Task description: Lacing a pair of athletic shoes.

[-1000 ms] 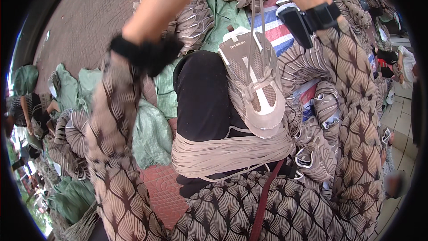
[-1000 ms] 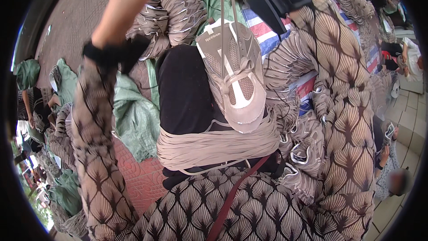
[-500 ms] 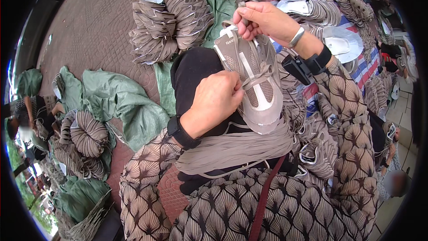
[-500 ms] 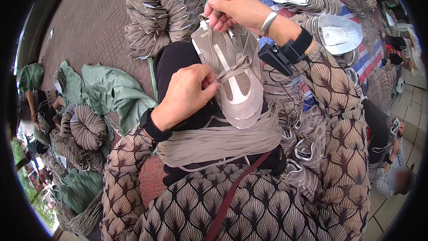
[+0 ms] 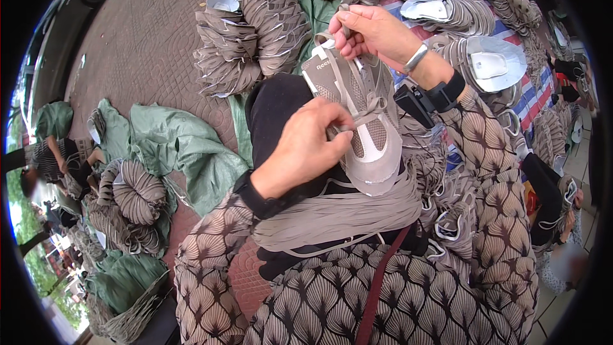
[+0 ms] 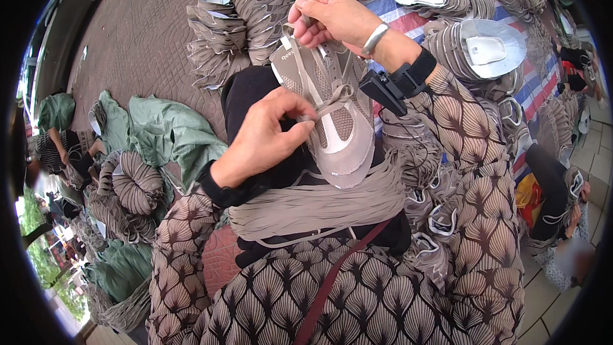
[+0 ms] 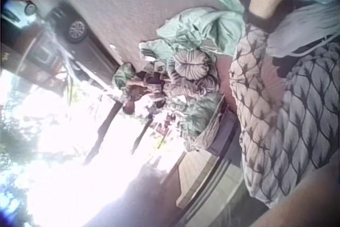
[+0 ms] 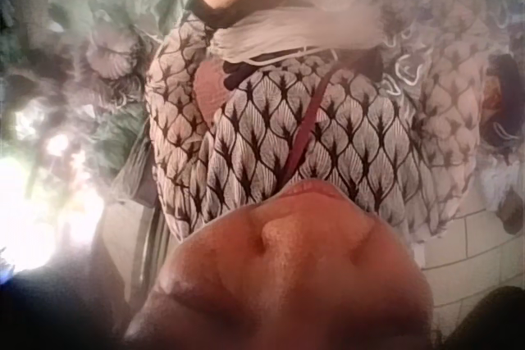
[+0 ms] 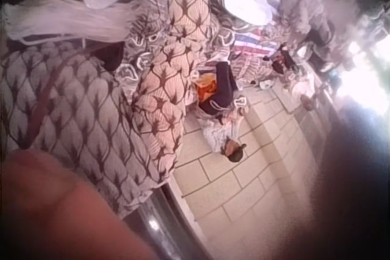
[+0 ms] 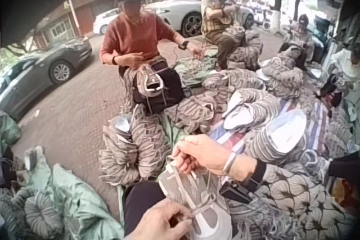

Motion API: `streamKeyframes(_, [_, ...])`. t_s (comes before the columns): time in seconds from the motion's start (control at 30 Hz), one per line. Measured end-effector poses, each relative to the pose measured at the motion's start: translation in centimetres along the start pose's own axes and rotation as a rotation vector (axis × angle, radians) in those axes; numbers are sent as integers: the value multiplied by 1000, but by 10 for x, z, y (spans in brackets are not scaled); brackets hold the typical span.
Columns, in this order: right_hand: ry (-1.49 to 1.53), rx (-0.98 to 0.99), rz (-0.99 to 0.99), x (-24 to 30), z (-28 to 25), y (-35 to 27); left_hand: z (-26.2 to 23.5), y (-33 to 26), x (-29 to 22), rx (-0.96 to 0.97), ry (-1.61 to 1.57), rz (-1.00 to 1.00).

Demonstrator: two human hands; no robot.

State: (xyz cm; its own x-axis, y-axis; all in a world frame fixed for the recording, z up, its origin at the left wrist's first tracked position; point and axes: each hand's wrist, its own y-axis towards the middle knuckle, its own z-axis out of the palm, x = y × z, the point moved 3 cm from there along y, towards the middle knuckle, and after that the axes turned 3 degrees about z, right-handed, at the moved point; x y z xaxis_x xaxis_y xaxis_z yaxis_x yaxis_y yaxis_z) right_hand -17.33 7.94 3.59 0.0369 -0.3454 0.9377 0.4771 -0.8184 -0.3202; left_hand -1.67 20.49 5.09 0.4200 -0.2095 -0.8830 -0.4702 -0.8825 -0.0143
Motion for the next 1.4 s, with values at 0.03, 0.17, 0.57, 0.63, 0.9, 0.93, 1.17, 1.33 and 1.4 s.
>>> streamKeyframes(0.03, [1, 8, -5, -1, -1, 0, -5, -1, 1, -13, 81, -55])
streamKeyframes(0.17, [-17, 15, -15, 2, 0, -2, -17, -3, 5, 47, 388, 45])
streamKeyframes(0.57, [28, 25, -7, 2, 4, -1, 17, 42, -23, 95, 383, -108])
streamKeyframes(0.63, [53, 30, -4, 0, 1, -1, 17, 34, -21, 36, 431, -15])
streamKeyframes(0.9, [55, 31, -38, 0, 8, 0, 13, 48, -8, -201, 669, -11])
streamKeyframes(0.93, [54, 27, -39, -2, 4, -1, 17, 49, -9, -196, 666, -5])
streamKeyframes(1.17, [5, -17, -156, 13, -11, -15, 15, 3, -46, 5, 301, 131])
streamKeyframes(1.33, [-275, 129, -151, 66, 7, -24, 38, -48, -51, 197, 481, 387])
streamKeyframes(1.4, [-453, 302, -181, 91, 24, -29, 44, -52, -48, 230, 572, 389])
